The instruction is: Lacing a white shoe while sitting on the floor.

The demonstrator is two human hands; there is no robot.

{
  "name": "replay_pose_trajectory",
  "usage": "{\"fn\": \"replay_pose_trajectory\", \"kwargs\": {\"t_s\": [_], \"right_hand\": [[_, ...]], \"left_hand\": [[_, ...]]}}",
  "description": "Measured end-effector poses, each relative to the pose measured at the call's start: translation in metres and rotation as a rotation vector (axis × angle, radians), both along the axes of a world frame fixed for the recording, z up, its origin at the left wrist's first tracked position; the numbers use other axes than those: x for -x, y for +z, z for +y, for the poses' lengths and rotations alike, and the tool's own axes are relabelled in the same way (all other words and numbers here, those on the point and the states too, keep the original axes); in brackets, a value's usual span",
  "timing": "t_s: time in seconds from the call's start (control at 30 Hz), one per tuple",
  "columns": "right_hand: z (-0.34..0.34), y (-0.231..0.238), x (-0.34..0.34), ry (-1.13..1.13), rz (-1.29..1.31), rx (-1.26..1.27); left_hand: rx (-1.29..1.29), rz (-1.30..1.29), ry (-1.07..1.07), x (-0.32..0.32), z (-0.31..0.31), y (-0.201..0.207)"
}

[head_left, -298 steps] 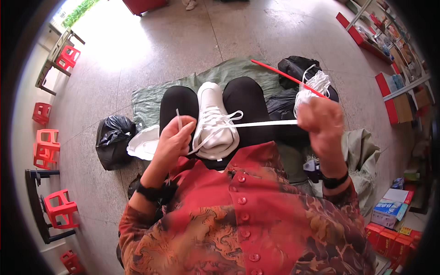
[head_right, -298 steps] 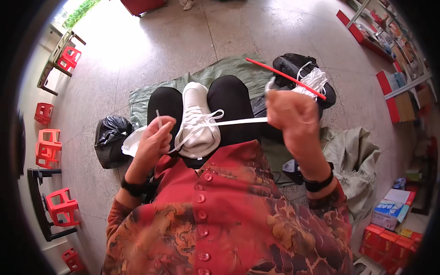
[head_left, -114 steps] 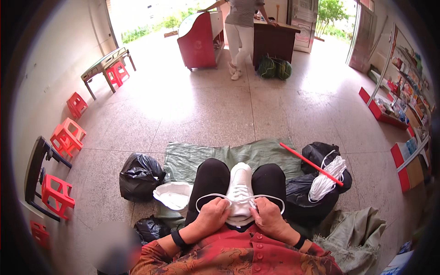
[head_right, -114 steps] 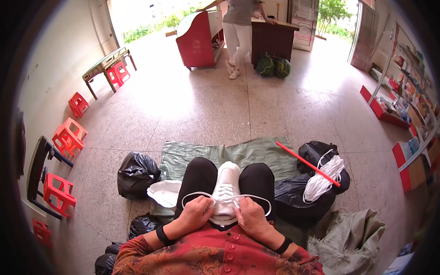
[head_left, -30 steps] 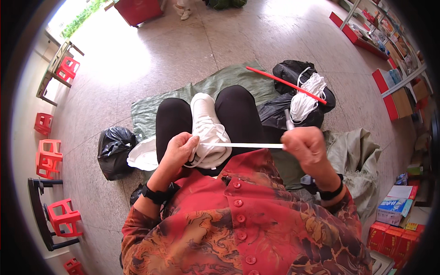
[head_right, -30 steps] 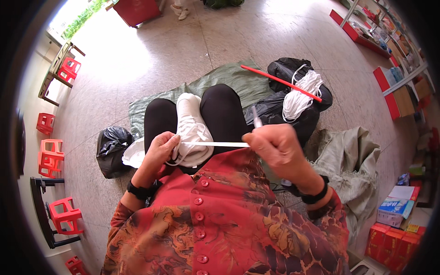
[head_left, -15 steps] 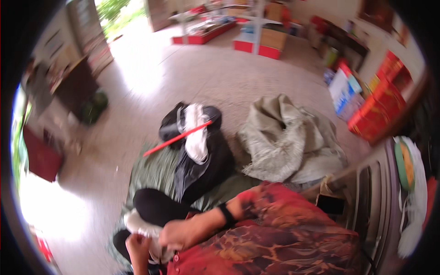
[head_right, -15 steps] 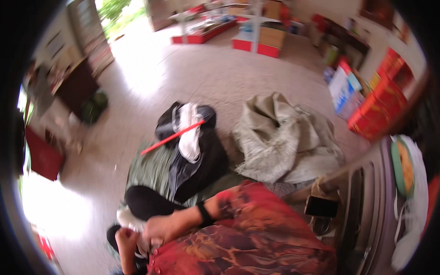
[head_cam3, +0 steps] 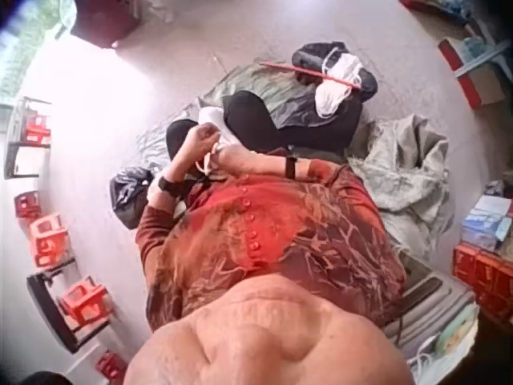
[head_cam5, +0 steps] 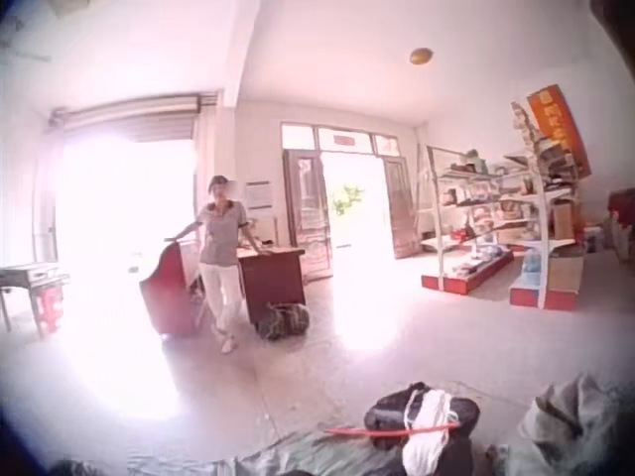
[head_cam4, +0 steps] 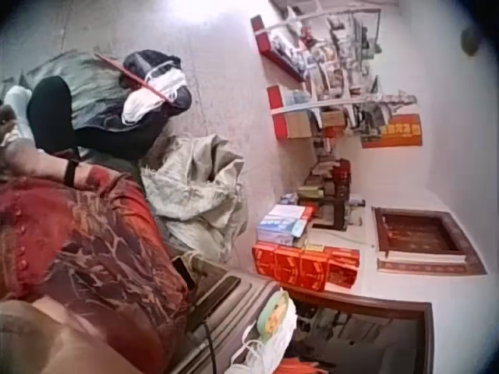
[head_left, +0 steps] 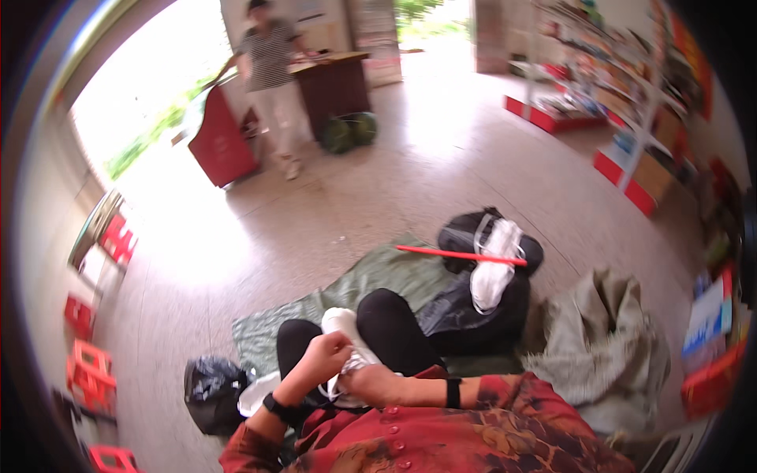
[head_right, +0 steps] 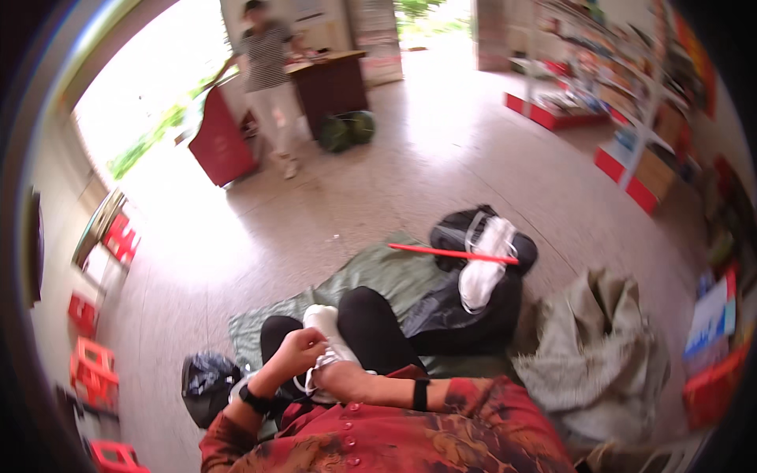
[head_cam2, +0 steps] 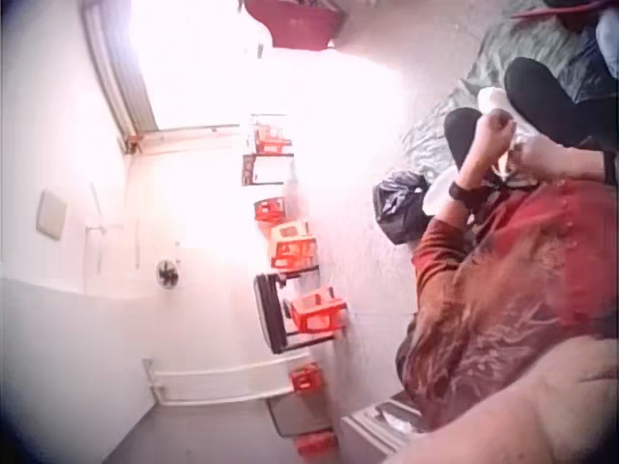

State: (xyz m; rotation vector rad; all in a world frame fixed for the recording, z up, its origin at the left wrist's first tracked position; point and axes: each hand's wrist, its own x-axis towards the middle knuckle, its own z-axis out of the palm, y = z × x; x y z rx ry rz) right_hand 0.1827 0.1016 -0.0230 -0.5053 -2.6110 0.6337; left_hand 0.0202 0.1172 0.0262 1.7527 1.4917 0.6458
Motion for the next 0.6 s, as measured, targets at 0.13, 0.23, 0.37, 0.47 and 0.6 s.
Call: {"fn": "replay_pose_trajectory", "kwargs": {"t_s": [0.13,0.23,0.37,0.47,0.6], "right_hand": [[0.002,0.013,-0.001,-0.025,-0.135,0.234],[-0.003,0.02,0.004,-0.046,-0.149,0.433],[-0.013,0.048,0.016,0.213,0.071,0.756],[-0.004,0.085,0.005,0.258,0.244,0.654],[0.034,0.119,-0.02,0.151,0.204,0.52]], "left_hand": [[0.174,-0.056,-0.11,0.007,0.014,0.013],[0.477,-0.268,-0.042,0.005,0.024,0.008],[0.336,-0.224,-0.2,-0.004,0.026,-0.004],[-0.228,0.008,-0.271,0.003,0.014,0.001],[-0.332,-0.085,-0.429,0.022,-0.011,0.02]]}}
